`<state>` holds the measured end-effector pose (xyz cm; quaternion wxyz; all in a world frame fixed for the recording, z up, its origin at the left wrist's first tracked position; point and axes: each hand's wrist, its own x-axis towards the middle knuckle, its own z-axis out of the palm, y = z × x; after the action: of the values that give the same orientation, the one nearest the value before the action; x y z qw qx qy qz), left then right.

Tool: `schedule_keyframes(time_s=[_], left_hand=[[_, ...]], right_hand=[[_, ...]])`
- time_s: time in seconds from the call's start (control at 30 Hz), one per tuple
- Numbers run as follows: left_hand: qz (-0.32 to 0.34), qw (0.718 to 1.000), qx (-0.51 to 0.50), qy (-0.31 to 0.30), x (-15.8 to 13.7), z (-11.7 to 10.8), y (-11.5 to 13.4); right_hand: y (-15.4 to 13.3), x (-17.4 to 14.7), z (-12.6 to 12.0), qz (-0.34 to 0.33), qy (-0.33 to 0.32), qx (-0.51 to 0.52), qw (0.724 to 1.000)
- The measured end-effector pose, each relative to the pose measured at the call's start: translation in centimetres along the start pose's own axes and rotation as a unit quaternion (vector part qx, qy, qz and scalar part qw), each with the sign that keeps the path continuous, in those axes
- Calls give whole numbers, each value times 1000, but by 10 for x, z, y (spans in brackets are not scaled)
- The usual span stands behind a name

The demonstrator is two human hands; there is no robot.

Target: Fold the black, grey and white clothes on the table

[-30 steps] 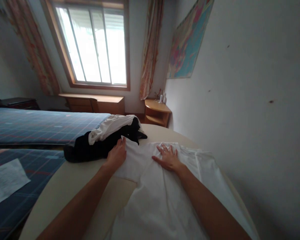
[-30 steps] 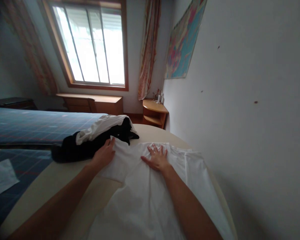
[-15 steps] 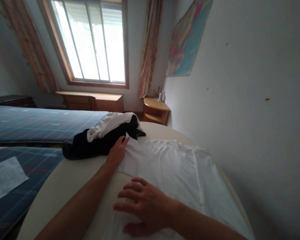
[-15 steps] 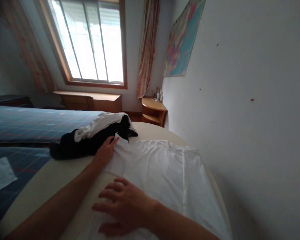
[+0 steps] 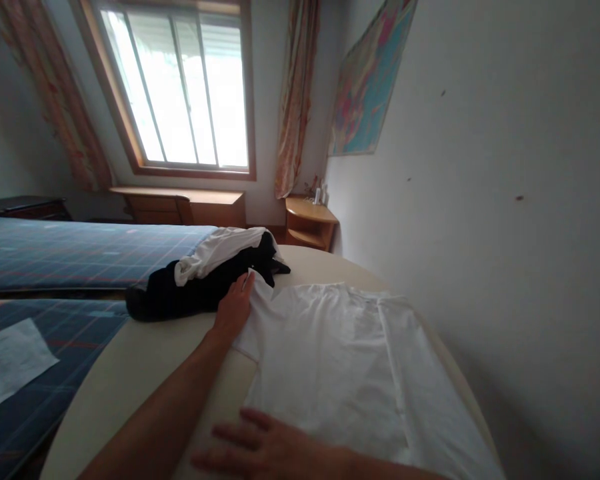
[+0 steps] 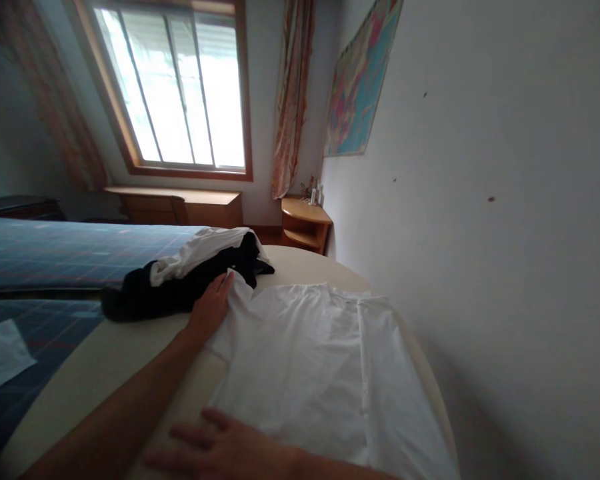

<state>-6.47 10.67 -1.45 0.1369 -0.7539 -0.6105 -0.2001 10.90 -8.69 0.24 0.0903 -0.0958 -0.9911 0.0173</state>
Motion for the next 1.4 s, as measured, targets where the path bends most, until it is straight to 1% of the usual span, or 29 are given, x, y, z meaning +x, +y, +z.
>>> schedule_keyframes(time_s=[0.07,0.13,0.2,0.3,0.37,0.47,0.57,0.73,0.83,0.97,1.13,1.2,1.27,1.33,1.4], left_hand=[[-10,1000,4,-3,0,-2,2],[-28,1000,3,0,-1,-6,4],[-50,999,-10,7,-1,-11,6],[-82,995,-41,27,-2,-17,9],[-90,994,-52,41,-2,-20,11],[-94,993,-52,40,-2,-21,14],[-104,993,-44,33,-2,-21,15],[-113,992,-34,40,-2,-20,15],[-118,992,-29,33,-1,-21,15],[-120,992,-29,33,2,-28,16],[-120,990,-51,56,5,-40,26],[-118,989,-64,55,5,-42,30],[-118,990,-69,41,4,-42,31],[-121,990,-65,23,4,-39,30],[-127,990,-60,6,4,-35,27]], right_hand=[[13,-6,-18,99,-4,43,994],[31,-10,-28,203,-13,74,976],[54,-14,-28,310,-20,81,947],[94,-23,-21,451,-14,55,891],[122,-31,-17,520,-6,40,853],[158,-47,-15,584,-23,45,810],[183,-59,-13,614,-32,40,788],[207,-64,-16,629,-41,63,774],[213,-69,-19,619,-41,64,781],[216,-80,-14,603,-8,8,798],[224,-85,-6,618,2,-13,786],[229,-85,-5,619,9,-11,785],[231,-86,-7,612,26,-9,790],[232,-89,-10,598,57,-14,799],[231,-93,-14,589,92,-29,802]])
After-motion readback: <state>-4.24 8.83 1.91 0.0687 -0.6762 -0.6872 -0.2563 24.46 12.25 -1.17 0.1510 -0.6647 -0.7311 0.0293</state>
